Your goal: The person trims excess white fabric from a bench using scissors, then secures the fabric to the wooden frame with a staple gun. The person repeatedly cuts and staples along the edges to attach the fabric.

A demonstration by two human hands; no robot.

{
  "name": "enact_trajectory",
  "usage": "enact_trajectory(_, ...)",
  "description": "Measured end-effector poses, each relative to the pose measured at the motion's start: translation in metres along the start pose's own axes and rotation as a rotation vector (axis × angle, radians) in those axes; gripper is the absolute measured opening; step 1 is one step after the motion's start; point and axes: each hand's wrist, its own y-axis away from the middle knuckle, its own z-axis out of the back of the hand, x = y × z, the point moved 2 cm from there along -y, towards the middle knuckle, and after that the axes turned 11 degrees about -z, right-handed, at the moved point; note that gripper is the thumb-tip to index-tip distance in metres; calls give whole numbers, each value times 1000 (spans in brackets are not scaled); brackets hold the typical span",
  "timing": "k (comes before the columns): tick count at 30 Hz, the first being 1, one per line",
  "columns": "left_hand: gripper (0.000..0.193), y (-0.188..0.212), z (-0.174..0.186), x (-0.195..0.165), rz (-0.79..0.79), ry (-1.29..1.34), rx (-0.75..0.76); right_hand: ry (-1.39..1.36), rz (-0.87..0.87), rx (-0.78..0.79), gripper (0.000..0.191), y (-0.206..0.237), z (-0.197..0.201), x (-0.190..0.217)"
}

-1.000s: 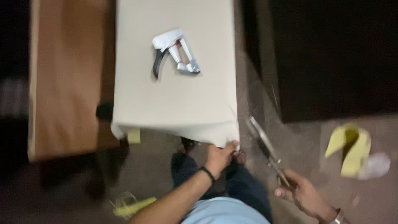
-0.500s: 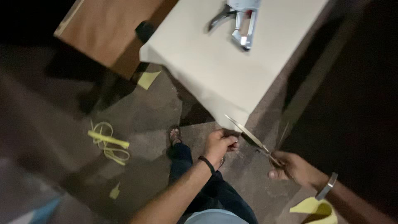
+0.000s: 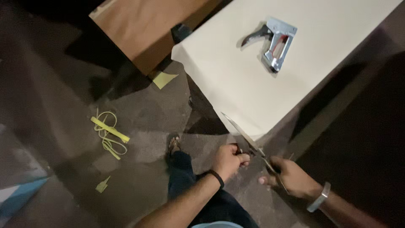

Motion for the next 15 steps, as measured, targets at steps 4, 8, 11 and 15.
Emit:
enact_trajectory(4,14,-1,8,0,-121,-216,-23,92,-61,-57,43,3,6,19)
enact_trajectory(8,40,-2,14,-3,-187,-555,14,54,9,-41,42,-2,12,55)
enact_trajectory(11,40,3,20,-8,-170,-397,45,55,75,-66,48,-6,17,77)
enact_trajectory(15,18,14,29,-17,-182,-395,106,84,8,-53,49,-7,20,93)
